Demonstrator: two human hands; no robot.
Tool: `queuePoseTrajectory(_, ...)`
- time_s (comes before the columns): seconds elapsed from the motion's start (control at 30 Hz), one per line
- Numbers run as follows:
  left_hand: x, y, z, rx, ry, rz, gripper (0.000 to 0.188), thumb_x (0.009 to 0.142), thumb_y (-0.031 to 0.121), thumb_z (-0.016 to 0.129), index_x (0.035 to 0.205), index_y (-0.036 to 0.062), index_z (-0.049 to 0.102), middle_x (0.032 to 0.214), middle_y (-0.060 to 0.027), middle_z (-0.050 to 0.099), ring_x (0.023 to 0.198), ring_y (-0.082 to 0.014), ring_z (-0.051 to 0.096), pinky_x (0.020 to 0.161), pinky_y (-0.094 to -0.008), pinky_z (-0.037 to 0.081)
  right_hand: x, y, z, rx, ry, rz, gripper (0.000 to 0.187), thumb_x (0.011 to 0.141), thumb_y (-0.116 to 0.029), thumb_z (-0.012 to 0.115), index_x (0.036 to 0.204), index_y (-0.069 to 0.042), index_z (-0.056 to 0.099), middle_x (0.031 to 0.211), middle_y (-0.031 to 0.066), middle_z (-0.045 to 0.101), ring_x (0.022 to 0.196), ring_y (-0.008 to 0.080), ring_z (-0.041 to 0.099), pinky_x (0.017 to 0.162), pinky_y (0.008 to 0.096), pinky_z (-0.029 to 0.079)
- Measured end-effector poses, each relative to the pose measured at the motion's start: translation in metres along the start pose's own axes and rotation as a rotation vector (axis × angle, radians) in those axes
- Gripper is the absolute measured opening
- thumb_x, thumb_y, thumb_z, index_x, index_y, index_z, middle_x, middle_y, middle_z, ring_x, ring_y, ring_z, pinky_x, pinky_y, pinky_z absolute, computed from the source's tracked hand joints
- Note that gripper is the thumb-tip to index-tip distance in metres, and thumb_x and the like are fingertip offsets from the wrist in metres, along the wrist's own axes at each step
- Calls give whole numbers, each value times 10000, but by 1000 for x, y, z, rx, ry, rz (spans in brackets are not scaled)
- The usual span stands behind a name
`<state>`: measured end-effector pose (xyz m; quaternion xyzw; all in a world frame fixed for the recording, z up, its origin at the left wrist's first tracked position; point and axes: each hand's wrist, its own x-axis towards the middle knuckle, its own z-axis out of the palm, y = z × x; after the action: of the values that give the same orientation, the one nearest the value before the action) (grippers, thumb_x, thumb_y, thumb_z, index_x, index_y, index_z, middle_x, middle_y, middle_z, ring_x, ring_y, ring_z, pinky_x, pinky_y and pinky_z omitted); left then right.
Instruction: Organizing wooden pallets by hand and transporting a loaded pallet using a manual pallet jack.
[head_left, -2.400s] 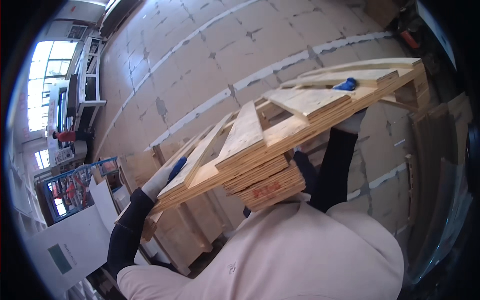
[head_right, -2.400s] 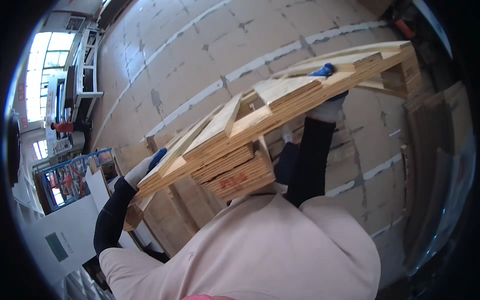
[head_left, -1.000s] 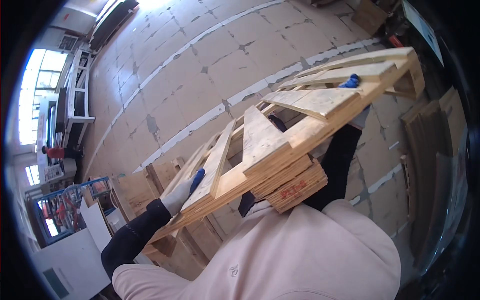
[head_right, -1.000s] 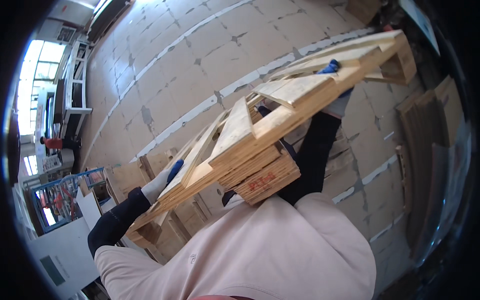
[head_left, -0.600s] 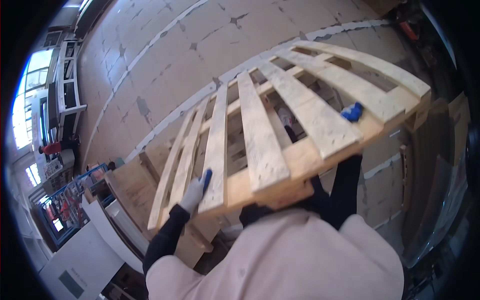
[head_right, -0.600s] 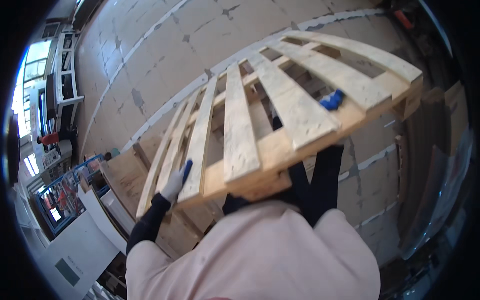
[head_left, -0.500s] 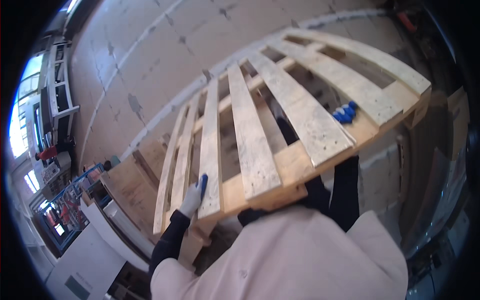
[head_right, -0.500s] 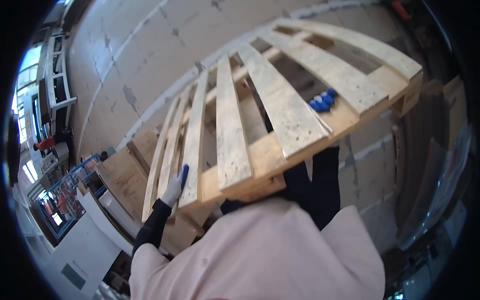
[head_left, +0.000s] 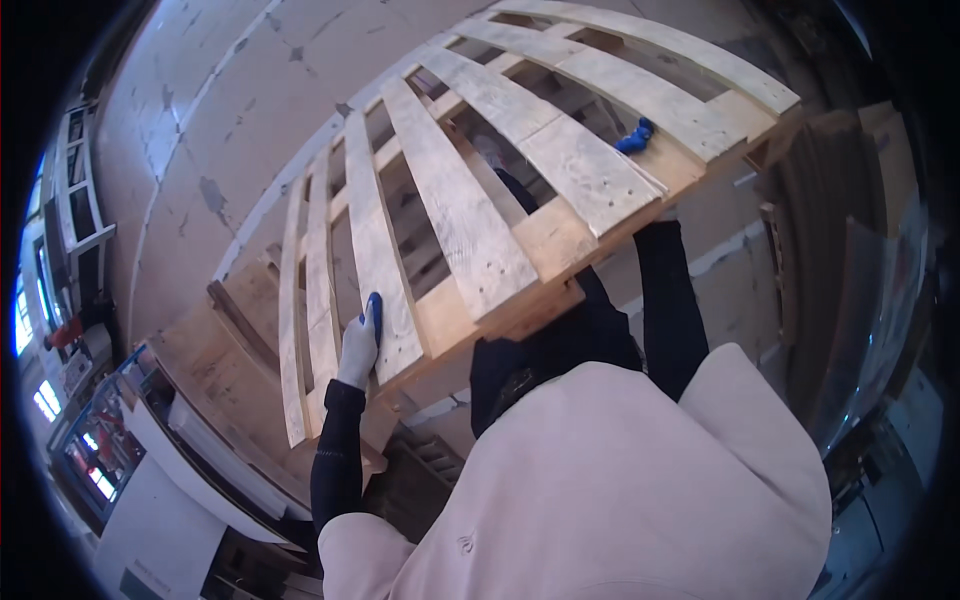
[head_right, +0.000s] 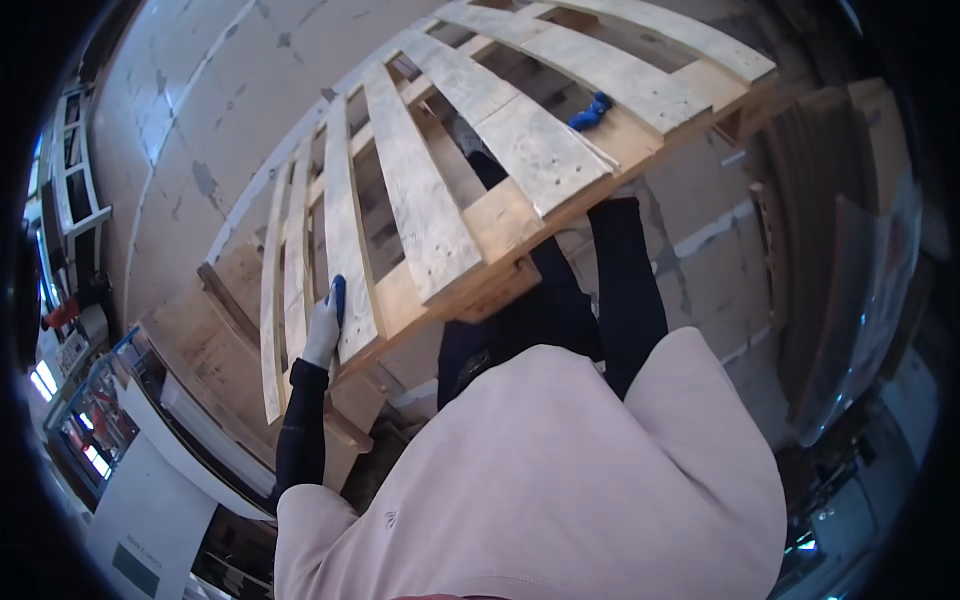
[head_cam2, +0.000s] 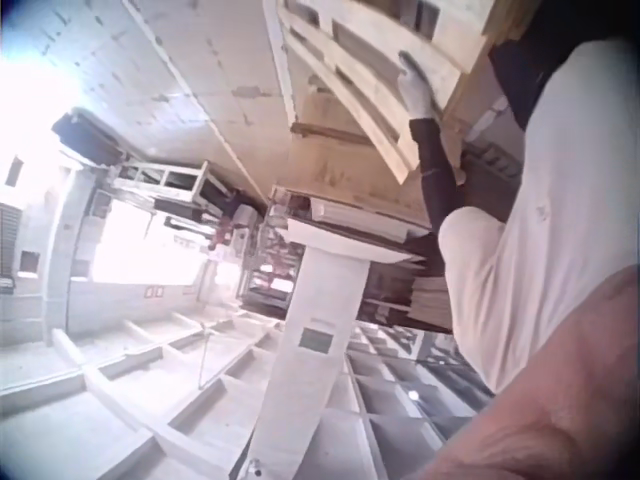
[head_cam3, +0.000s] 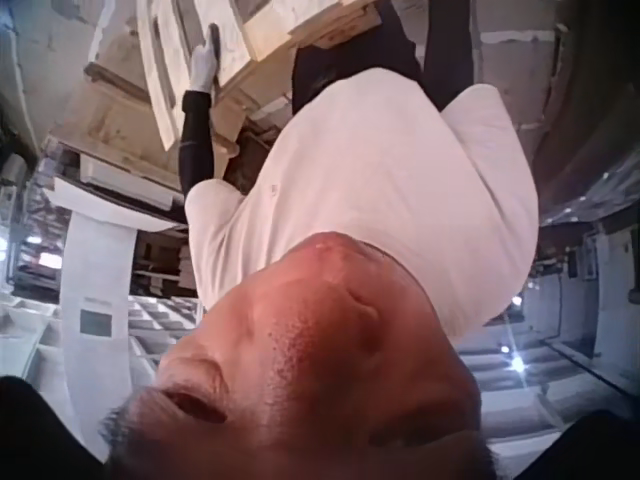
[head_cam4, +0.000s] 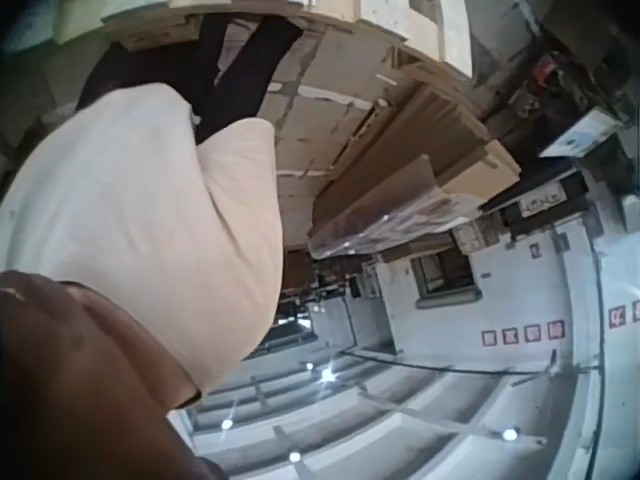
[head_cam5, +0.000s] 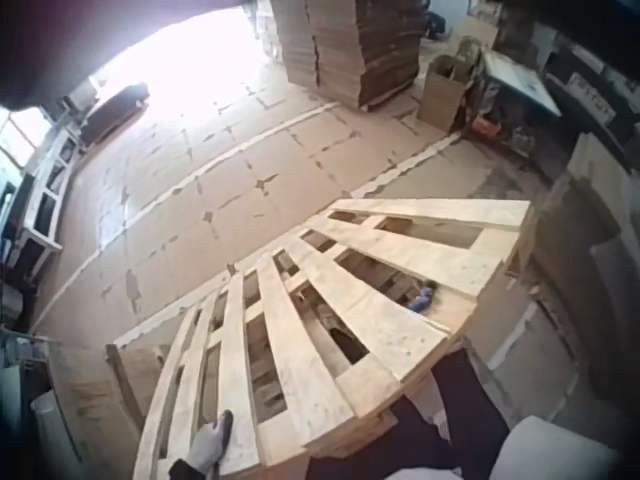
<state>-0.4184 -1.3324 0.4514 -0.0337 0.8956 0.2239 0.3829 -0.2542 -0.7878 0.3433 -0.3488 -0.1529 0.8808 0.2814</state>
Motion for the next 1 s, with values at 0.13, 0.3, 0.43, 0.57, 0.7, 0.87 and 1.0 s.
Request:
queuePoseTrajectory(0.13,-16,-2,52,116,-9,56,729,984,559,301,1004,-85,641,971,-344,627,963,-475,606,845,-510,457,-18,14,-31,1,9,-35,788,883,-685,355,1376,-72,405,1355,115,440,1213,279,459,1041,442,371)
queuePoseTrajectory(0.3,-19,-32,130,201,-25,-25,731,971,571,314,969,-87,633,944,-355,625,955,-481,609,842,-538,462,-43,19,-72,-43,70,-63,819,879,-713,327,1399,-83,386,1395,115,415,1248,285,440,1062,451,355)
queuePoseTrajectory(0.43,-25,-60,155,165,13,-29,737,964,580,320,962,-89,630,930,-365,621,951,-482,611,837,-538,465,-58,22,-100,-76,102,-53,843,875,-735,304,1418,-92,370,1427,115,394,1277,291,424,1079,458,343)
queuePoseTrajectory(0.57,-20,-61,159,157,77,9,720,969,564,328,925,-89,627,914,-359,624,946,-484,610,828,-538,467,-59,27,-124,-83,102,-38,868,872,-757,281,1436,-101,355,1459,115,374,1305,296,408,1095,465,331)
queuePoseTrajectory(0.7,-10,-82,175,209,88,2,711,972,549,335,886,-90,634,888,-357,625,920,-485,614,820,-545,466,-63,30,-149,-46,51,-35,893,869,-779,258,1455,-109,339,1491,115,353,1333,301,393,1112,472,319)
queuePoseTrajectory(0.87,22,-112,209,198,160,-49,681,975,526,353,919,-91,636,897,-343,634,895,-488,619,824,-547,467,-78,35,-116,-258,109,53,926,843,-811,271,1450,-116,349,1456,102,406,1325,302,411,1105,493,325)
queuePoseTrajectory(1.0,32,-141,255,211,181,-20,644,977,507,356,972,-81,617,923,-345,633,926,-477,620,830,-541,472,-68,54,-190,-288,206,13,885,842,-790,339,1439,-138,377,1423,107,458,1291,316,459,1093,506,345)
